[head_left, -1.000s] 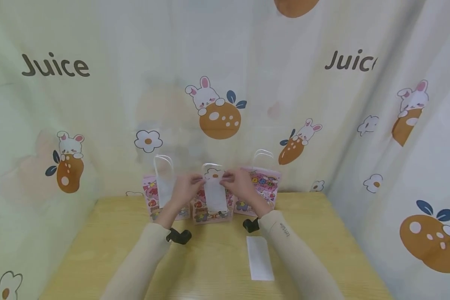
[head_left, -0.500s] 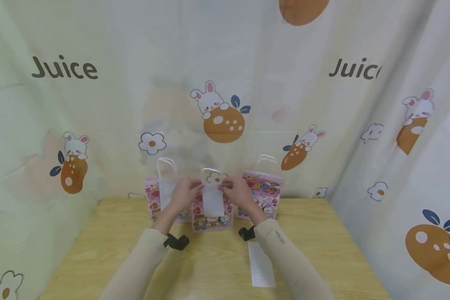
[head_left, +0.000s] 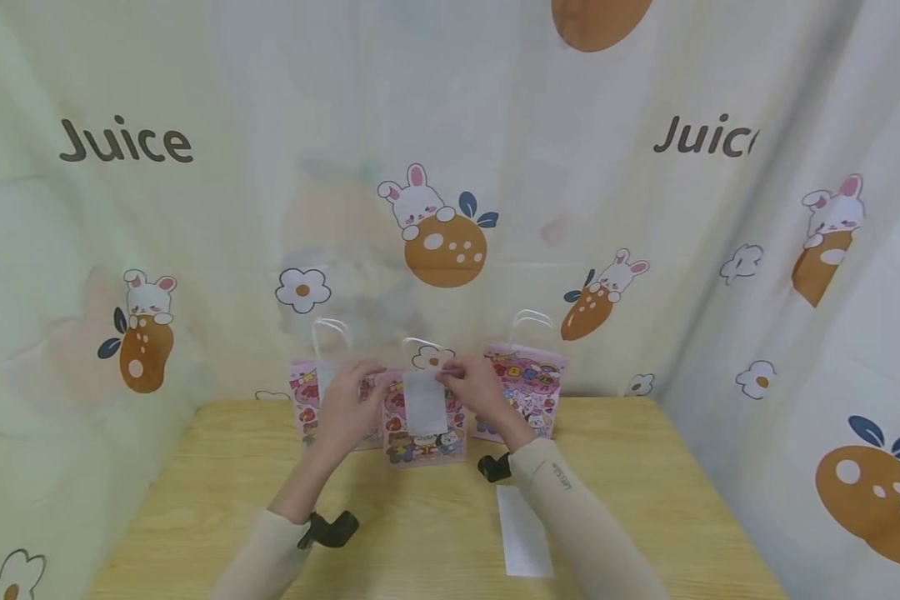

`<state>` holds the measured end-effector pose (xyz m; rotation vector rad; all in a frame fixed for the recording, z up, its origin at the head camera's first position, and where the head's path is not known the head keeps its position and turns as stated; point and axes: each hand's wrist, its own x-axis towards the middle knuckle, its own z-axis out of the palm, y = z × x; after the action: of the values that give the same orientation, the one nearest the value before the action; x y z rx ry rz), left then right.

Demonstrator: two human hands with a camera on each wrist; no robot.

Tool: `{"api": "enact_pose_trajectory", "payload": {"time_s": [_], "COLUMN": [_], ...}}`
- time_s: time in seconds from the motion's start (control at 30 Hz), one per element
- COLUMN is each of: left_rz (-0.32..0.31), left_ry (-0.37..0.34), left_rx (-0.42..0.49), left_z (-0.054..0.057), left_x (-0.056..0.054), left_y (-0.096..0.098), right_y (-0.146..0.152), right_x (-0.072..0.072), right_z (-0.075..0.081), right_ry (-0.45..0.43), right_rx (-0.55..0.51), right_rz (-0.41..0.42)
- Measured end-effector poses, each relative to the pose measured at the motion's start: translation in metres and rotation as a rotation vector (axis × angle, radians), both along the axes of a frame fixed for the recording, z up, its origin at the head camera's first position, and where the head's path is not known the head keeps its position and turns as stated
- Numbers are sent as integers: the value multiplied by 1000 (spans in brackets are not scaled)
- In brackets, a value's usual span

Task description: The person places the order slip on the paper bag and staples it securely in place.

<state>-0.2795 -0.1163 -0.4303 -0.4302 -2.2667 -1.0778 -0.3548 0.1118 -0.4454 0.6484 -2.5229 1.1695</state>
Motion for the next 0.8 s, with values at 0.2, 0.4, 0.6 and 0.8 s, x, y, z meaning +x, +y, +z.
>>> {"api": "enact_pose_trajectory", "payload": {"time_s": [0.2, 0.4, 0.6, 0.8], "left_rz": [-93, -151, -114, -99], "left_ry": [-69, -222, -338, -411], "left_rx": [3, -28, -73, -79], "left_z": [-12, -27, -45, -65], "left_x": [22, 33, 41, 53], "left_y": [-40, -73, -96, -115], "right_y": [-3, -3, -2, -3], "right_x": [0, 1, -1, 2], "right_z": [0, 1, 0, -3], "right_ry": [2, -17, -7, 5], "right_rx": [-14, 7, -11, -20], "right_rz": [-22, -41, -29, -31]}}
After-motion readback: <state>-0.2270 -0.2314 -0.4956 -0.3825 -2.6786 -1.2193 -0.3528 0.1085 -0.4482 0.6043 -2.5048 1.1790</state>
